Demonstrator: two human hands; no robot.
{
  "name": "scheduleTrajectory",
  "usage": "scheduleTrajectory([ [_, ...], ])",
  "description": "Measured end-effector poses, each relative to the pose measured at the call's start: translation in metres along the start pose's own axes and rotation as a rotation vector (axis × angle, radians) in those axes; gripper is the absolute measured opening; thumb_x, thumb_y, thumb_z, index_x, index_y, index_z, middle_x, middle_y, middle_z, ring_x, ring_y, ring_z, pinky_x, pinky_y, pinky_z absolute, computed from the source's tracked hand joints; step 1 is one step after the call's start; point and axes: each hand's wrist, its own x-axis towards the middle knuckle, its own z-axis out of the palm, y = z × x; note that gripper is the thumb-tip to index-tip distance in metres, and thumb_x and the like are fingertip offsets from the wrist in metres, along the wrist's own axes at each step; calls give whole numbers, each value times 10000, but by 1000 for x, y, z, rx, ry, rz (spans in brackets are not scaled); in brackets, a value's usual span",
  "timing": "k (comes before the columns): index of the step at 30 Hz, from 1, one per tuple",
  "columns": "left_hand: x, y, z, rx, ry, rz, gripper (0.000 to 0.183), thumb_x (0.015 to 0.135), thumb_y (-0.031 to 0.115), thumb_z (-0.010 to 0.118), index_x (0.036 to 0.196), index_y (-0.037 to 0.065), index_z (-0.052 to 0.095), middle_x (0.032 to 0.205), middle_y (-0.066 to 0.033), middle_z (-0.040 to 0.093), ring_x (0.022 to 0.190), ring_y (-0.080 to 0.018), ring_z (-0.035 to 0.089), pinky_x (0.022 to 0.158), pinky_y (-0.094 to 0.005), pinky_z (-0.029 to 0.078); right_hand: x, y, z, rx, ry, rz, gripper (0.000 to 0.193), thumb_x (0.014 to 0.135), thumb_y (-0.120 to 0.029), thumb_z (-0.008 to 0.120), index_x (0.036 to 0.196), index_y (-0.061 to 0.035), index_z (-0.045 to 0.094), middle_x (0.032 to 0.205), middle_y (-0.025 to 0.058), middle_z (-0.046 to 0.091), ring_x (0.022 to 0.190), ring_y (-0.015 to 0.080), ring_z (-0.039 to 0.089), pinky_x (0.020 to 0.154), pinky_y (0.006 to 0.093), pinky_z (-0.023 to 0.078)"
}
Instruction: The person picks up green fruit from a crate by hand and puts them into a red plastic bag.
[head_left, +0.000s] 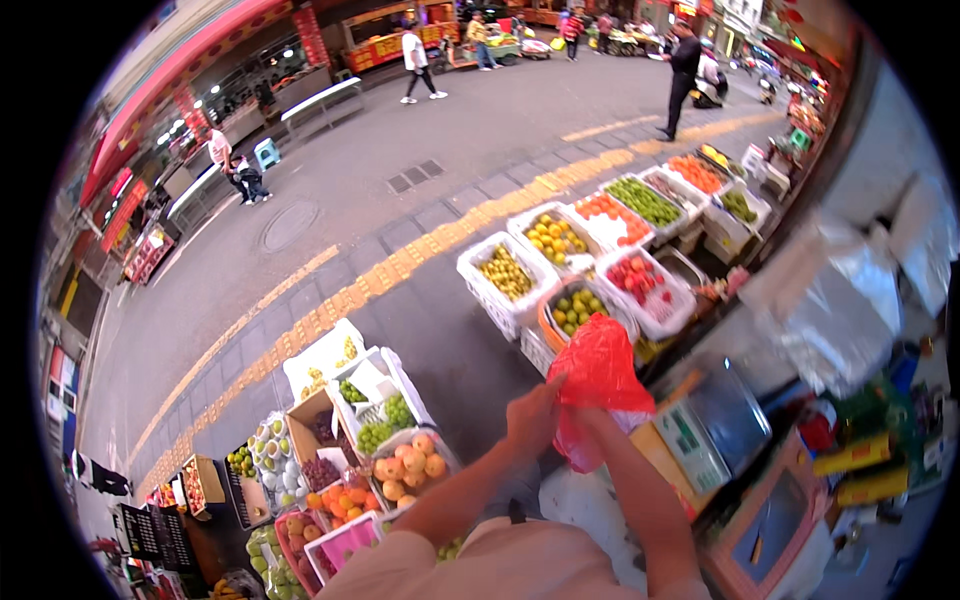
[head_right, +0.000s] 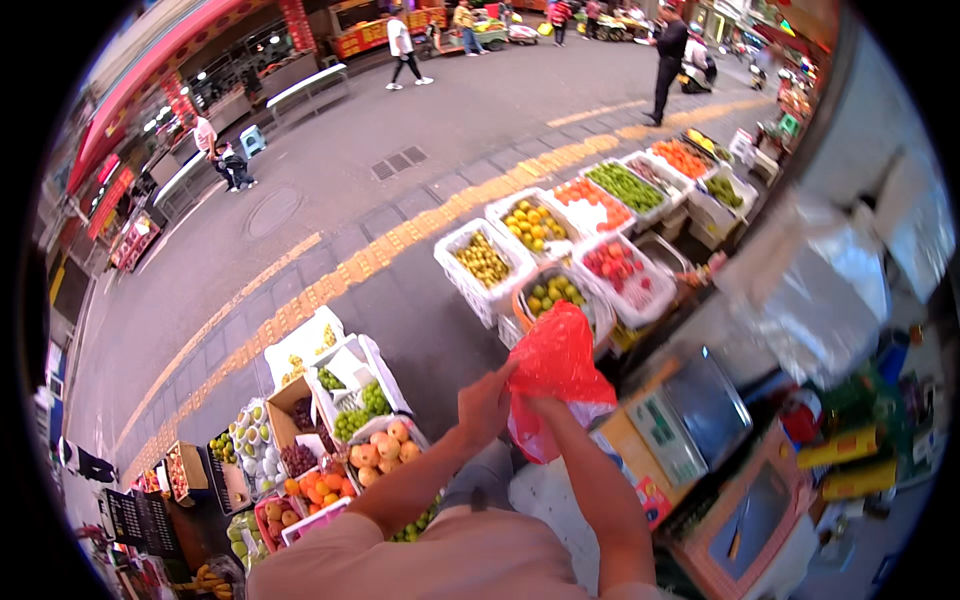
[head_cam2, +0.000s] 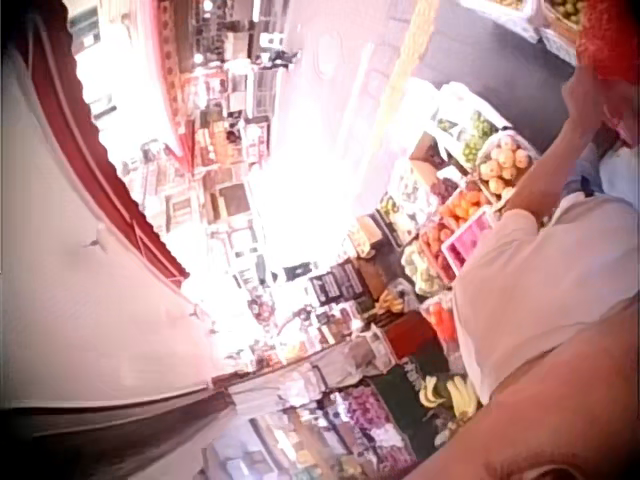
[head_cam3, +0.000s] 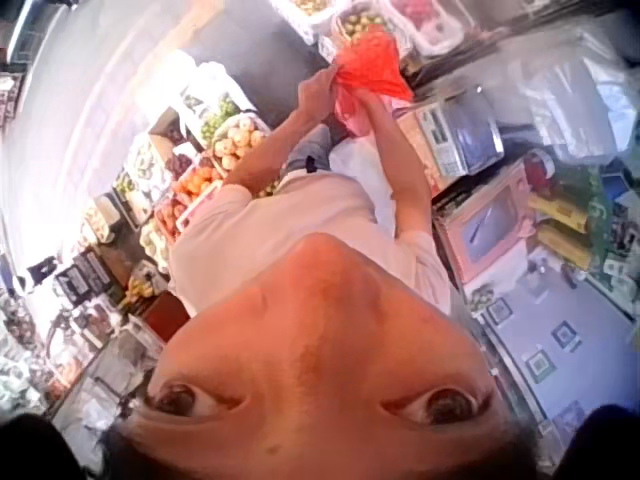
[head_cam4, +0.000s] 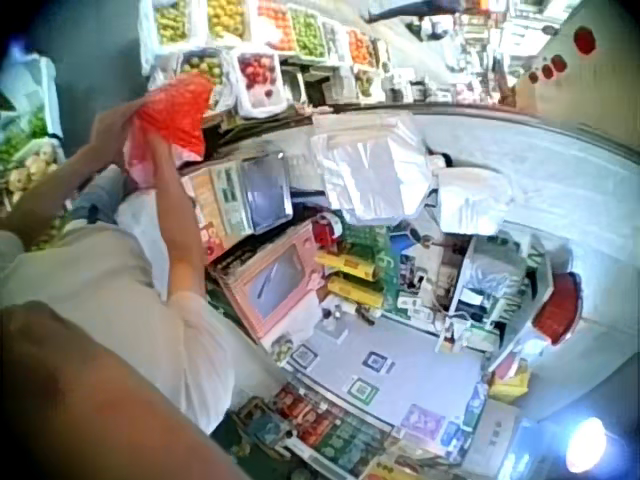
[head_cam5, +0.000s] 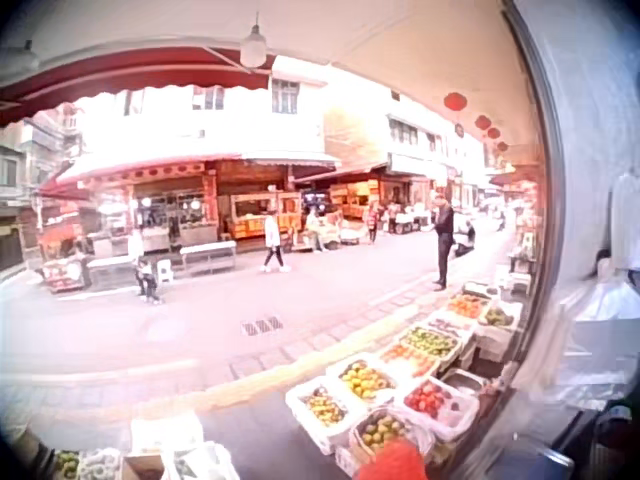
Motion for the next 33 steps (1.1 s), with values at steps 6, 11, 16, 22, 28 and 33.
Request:
scheduleTrajectory([
  [6, 96, -115, -98, 82, 326, -41, 516, 710, -45, 599, 1212, 72, 618, 806, -124, 646, 681, -306, 654, 580, -403, 516, 213, -71, 30, 402, -274, 239, 383, 921, -293, 594, 1210, -44, 570, 1079, 204, 640, 917, 364, 646, 747, 428, 507],
  [11, 144, -193, -147, 149, 414, -61, 496, 728, -66, 568, 1207, 48, 622, 783, -148, 635, 654, -324, 640, 567, -411, 506, 339, -141, 85, 581, -397, 162, 419, 919, -304, 599, 1243, -42, 549, 1088, 211, 638, 928, 371, 646, 761, 428, 506],
  [16, 196, -276, -172, 219, 486, -214, 423, 782, -98, 536, 1176, 22, 633, 935, -215, 684, 795, -367, 693, 676, -402, 546, 437, -201, 163, 722, -631, 90, 457, 917, -316, 605, 1275, -40, 529, 1096, 218, 636, 939, 378, 646, 775, 429, 506],
  [22, 287, -395, -180, 228, 771, -589, 337, 871, -31, 562, 1188, 45, 649, 1021, -193, 700, 905, -305, 702, 774, -356, 536, 532, -308, 243, 753, -1144, 2, 504, 915, -329, 611, 1313, -38, 505, 1106, 226, 633, 953, 386, 646, 791, 430, 505],
  [28, 366, -540, -249, 204, 1133, -910, 268, 920, 19, 515, 1152, 19, 651, 1054, -172, 703, 989, -322, 675, 855, -370, 516, 593, -360, 405, 539, -1322, -1001, 636, 874, -400, 662, 1354, -36, 458, 1128, 249, 625, 970, 414, 642, 822, 456, 502],
  [33, 413, -657, -315, 182, 1256, -1035, 279, 928, 62, 492, 1150, 10, 652, 1051, -164, 703, 957, -282, 674, 843, -355, 509, 659, -421, 551, 179, -1192, -1085, 458, 820, -342, 692, 1121, -8, 603, 1056, 266, 637, 950, 426, 629, 791, 510, 499],
])
